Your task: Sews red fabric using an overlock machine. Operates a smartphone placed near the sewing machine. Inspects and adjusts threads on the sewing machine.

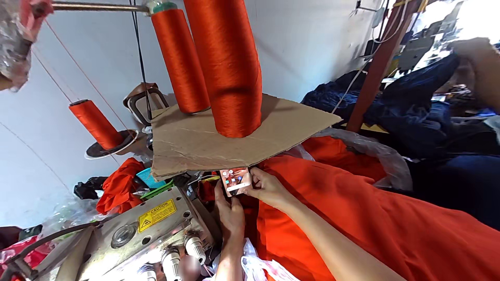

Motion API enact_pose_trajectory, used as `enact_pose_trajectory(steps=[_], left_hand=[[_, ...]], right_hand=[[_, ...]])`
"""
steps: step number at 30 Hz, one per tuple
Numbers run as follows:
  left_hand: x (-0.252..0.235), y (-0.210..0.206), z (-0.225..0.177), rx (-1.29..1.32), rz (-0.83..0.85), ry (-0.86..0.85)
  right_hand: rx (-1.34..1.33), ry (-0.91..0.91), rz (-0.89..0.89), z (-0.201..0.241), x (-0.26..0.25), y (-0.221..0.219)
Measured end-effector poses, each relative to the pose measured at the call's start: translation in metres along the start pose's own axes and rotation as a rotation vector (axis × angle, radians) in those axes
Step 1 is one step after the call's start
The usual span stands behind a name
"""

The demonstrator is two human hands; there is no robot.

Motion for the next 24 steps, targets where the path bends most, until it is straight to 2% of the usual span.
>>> enact_pose_trajectory(steps=[24], left_hand=[[0.0017,-0.0003,-0.0012,0.033,-0.002,0.034]], right_hand=[[0.045,-0.034,-0.029,0.0012,0.0005,0.0014]])
Point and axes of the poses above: each hand's wrist, its own x-axis away from the middle knuckle, its own y-axis out of the back of the hand, z = x × y, the point moved 7 cm from there along -x, towards the middle knuckle, and after that the axes turned 12 degrees about x, right-handed, at the moved point
